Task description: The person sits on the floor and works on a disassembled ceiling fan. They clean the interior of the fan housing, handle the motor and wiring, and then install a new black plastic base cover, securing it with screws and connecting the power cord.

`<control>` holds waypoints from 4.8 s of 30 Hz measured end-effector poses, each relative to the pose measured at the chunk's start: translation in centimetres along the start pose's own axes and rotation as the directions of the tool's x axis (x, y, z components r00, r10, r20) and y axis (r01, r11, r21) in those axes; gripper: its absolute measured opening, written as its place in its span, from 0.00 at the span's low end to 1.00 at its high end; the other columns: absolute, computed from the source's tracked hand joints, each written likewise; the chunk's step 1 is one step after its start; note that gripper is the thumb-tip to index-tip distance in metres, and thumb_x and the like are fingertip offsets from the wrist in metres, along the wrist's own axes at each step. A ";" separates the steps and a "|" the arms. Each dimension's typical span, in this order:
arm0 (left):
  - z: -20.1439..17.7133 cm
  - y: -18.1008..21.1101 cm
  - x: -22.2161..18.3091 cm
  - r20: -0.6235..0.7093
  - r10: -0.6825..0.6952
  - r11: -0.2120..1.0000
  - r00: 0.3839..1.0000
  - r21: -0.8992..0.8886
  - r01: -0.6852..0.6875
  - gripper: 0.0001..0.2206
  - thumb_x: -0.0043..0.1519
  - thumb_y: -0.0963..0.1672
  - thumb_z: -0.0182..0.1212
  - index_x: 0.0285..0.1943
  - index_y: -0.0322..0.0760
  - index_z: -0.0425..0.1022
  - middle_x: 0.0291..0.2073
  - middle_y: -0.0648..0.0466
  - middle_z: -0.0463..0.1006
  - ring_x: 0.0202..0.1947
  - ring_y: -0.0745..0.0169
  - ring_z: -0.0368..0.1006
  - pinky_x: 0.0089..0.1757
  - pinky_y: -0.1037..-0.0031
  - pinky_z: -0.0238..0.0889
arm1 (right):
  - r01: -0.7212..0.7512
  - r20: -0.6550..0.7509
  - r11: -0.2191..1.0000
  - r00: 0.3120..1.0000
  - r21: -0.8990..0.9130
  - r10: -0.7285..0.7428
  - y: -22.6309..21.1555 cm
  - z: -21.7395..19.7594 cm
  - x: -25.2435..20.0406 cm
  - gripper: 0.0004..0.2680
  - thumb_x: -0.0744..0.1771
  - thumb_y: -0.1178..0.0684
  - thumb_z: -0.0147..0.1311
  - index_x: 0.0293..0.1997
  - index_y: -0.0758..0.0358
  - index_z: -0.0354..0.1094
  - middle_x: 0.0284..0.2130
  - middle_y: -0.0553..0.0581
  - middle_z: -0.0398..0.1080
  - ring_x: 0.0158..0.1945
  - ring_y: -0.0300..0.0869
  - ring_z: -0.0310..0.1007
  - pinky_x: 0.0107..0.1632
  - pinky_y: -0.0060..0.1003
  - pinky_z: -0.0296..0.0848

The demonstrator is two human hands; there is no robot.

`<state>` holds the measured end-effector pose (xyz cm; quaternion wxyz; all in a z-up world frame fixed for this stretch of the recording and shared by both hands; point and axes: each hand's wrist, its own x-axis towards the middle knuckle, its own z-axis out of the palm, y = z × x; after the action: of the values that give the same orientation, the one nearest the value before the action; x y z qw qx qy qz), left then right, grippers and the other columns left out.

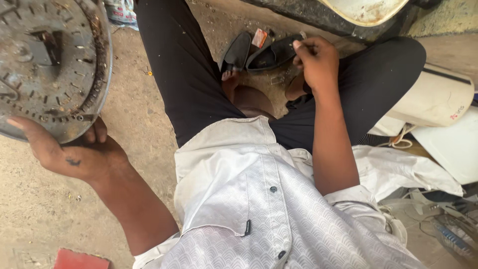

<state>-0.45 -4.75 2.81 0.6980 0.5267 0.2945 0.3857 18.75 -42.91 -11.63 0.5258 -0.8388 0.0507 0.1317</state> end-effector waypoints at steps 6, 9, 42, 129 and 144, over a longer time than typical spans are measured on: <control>-1.1 0.4 0.0 0.082 0.104 0.988 0.991 0.102 -0.112 0.29 0.75 0.55 0.49 0.62 0.18 0.68 0.31 0.47 0.69 0.16 0.64 0.58 0.20 0.73 0.56 | -0.122 0.001 0.951 0.992 0.285 0.127 -1.1 -0.8 0.3 0.08 0.70 0.53 0.59 0.35 0.66 0.73 0.23 0.53 0.73 0.25 0.35 0.74 0.29 0.29 0.71; -1.3 0.4 0.0 0.073 0.110 0.990 0.991 0.076 -0.115 0.29 0.74 0.55 0.49 0.62 0.19 0.68 0.32 0.46 0.70 0.17 0.64 0.58 0.20 0.73 0.56 | -0.126 -0.032 0.958 0.990 0.258 0.138 -1.4 -1.5 0.2 0.08 0.70 0.53 0.59 0.34 0.66 0.73 0.22 0.53 0.72 0.24 0.35 0.74 0.28 0.29 0.71; 5.4 -4.3 6.7 0.155 0.040 0.998 0.987 -0.064 -0.030 0.27 0.70 0.55 0.56 0.53 0.22 0.68 0.29 0.48 0.66 0.17 0.64 0.57 0.20 0.73 0.56 | -0.074 -0.194 0.982 0.975 0.174 0.108 4.5 -3.3 -2.6 0.04 0.69 0.57 0.60 0.41 0.68 0.74 0.28 0.53 0.75 0.31 0.34 0.75 0.34 0.27 0.74; 6.2 -5.7 7.8 0.188 0.112 0.989 0.976 0.075 -0.128 0.30 0.72 0.58 0.58 0.55 0.22 0.68 0.23 0.51 0.66 0.14 0.65 0.57 0.20 0.71 0.56 | -0.167 -0.028 0.854 0.978 0.493 0.207 -0.4 -1.0 -3.2 0.11 0.64 0.65 0.57 0.52 0.64 0.69 0.38 0.50 0.76 0.38 0.38 0.79 0.40 0.31 0.76; 8.1 -5.7 7.8 0.325 -0.358 0.934 0.875 0.130 0.334 0.21 0.73 0.55 0.57 0.44 0.33 0.69 0.27 0.55 0.70 0.18 0.68 0.58 0.20 0.74 0.48 | 0.017 -0.068 0.899 0.998 0.438 0.015 -1.6 -3.1 -6.1 0.14 0.67 0.65 0.58 0.59 0.73 0.67 0.47 0.63 0.75 0.47 0.46 0.79 0.48 0.35 0.78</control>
<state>11.61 -3.14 -0.55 0.7774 0.5486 0.2708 0.1461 13.73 -45.30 -7.33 0.6988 -0.7033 0.0968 0.0873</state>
